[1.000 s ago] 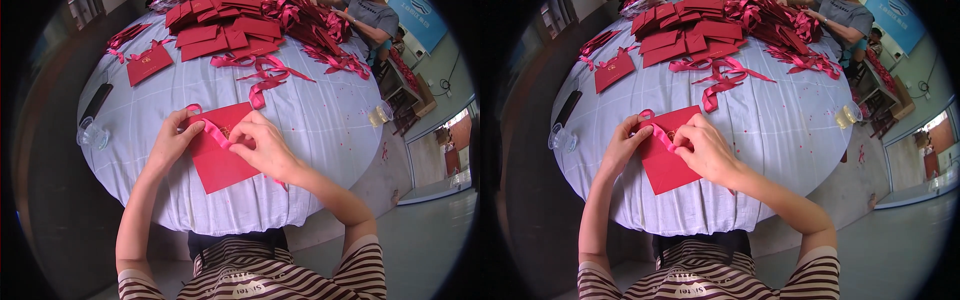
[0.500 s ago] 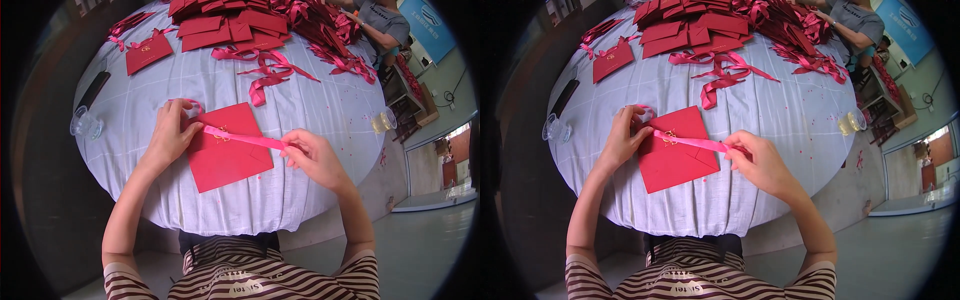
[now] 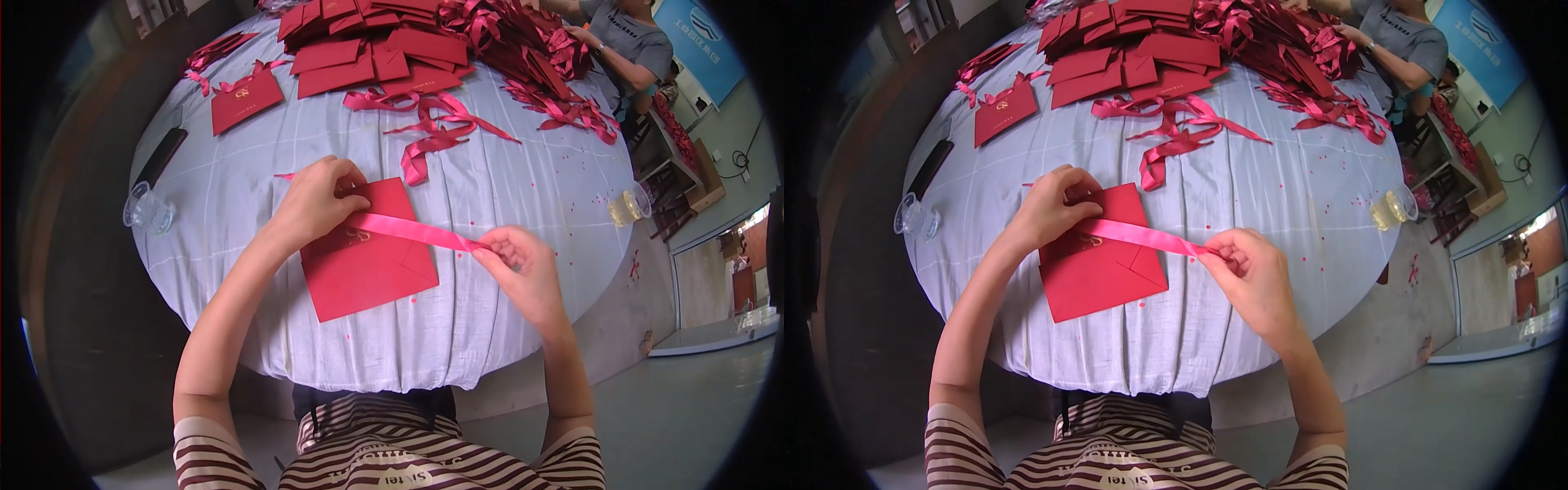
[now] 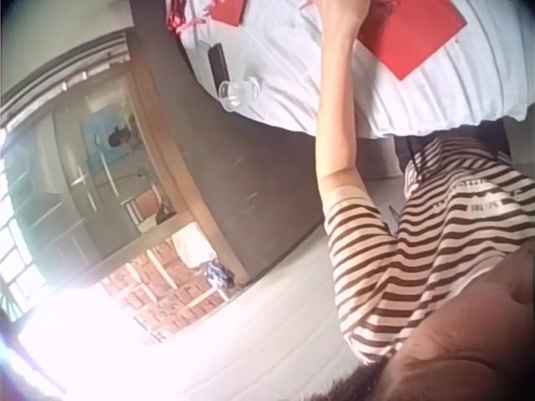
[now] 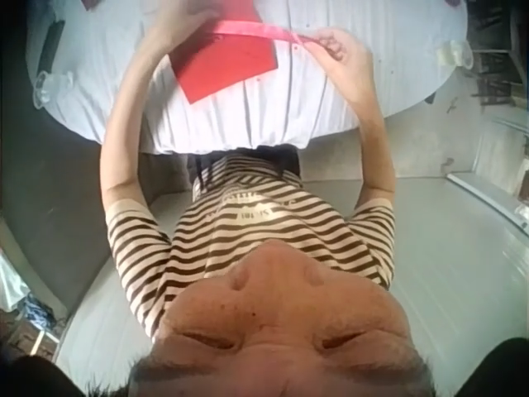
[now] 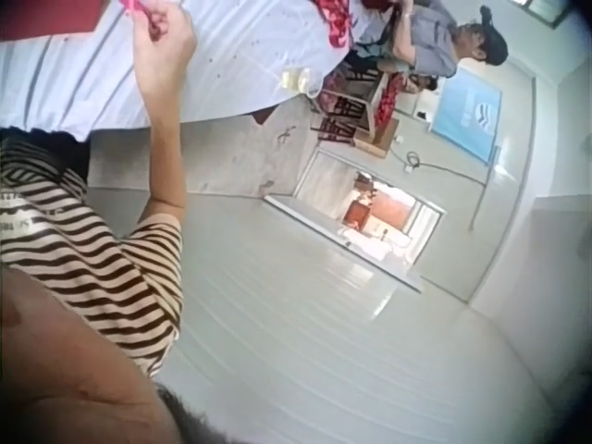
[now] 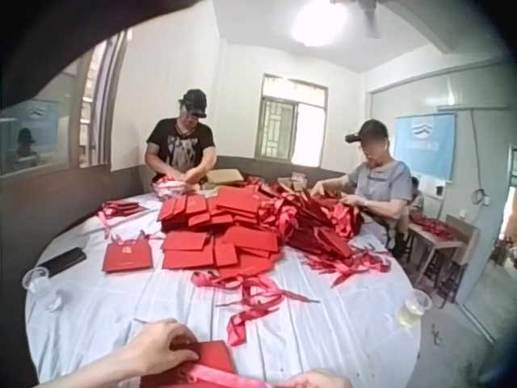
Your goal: The person assembles paper gift bags by threading ribbon handles through slits on each bag by hand.
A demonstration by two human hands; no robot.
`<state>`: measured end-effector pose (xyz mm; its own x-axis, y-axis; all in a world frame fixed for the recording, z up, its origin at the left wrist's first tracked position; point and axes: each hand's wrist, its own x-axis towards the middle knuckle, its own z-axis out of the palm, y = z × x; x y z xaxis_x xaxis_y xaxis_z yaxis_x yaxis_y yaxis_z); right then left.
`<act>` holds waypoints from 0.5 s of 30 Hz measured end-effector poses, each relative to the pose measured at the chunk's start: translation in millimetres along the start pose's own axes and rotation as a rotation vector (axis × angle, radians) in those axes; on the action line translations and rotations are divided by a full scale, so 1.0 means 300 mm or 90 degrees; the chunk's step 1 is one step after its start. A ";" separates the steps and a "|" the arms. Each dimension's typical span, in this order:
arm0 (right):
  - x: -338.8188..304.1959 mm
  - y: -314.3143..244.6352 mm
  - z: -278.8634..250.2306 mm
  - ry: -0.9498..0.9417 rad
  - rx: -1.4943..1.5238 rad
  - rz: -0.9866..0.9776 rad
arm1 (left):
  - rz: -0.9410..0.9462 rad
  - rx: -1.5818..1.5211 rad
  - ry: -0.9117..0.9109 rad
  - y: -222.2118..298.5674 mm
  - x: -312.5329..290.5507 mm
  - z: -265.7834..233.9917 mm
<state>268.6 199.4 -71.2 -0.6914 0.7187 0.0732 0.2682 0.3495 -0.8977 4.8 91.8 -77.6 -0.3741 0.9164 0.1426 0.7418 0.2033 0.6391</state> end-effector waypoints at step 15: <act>-0.097 -0.241 0.029 0.152 0.625 -0.423 | 0.233 -0.062 0.105 0.271 -0.109 -0.138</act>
<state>263.4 148.0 -12.4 -0.3316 0.7015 0.6308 -0.7875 0.1623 -0.5946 54.3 64.1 1.1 -0.1852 0.8530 0.4880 0.7896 -0.1665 0.5906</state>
